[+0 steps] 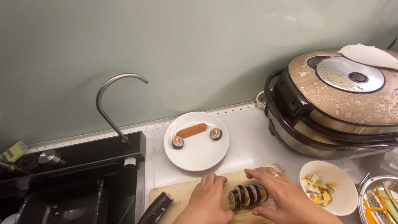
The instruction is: Slicing kimbap rolls on a cutting board and arranging the pieces on a plate.
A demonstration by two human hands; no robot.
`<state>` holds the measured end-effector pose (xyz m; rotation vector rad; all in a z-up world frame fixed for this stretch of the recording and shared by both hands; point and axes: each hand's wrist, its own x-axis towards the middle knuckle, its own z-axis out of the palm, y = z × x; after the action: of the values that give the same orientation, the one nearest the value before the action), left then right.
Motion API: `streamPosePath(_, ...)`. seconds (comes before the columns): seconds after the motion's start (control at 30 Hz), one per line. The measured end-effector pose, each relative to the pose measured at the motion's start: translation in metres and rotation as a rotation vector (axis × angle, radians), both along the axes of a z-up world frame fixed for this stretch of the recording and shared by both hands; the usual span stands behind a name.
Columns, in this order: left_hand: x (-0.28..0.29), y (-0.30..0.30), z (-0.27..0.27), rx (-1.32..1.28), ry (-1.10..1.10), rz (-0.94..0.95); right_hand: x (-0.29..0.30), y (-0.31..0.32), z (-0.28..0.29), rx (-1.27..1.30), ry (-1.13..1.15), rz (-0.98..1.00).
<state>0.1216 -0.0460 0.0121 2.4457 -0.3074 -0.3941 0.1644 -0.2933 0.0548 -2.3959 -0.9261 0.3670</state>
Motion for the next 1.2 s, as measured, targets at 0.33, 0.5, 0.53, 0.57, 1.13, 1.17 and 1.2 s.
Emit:
streamPosePath(0.33,-0.015,-0.006,-0.046,-0.136,-0.338,0.096,0.004,0.028,-0.014,0.053,0.011,0.066)
streamPosePath(0.5,-0.018,0.002,-0.056,-0.178,-0.388,0.073,0.013,0.021,-0.029,0.054,0.037,0.037)
streamPosePath(0.53,-0.018,0.004,-0.055,-0.196,-0.379,0.073,0.015,0.020,-0.029,0.070,0.035,0.033)
streamPosePath(0.57,-0.018,0.005,-0.054,-0.215,-0.369,0.072,0.016,0.018,-0.030,0.086,0.034,0.027)
streamPosePath(1.13,0.145,0.047,-0.005,0.128,-0.150,0.451,0.041,-0.013,-0.075,0.060,0.047,0.039)
streamPosePath(1.17,0.147,0.044,-0.004,0.215,-0.122,0.443,0.041,-0.018,-0.083,0.083,0.035,0.066)
streamPosePath(1.2,0.150,0.044,-0.007,0.213,-0.119,0.440,0.041,-0.019,-0.082,0.082,0.038,0.063)
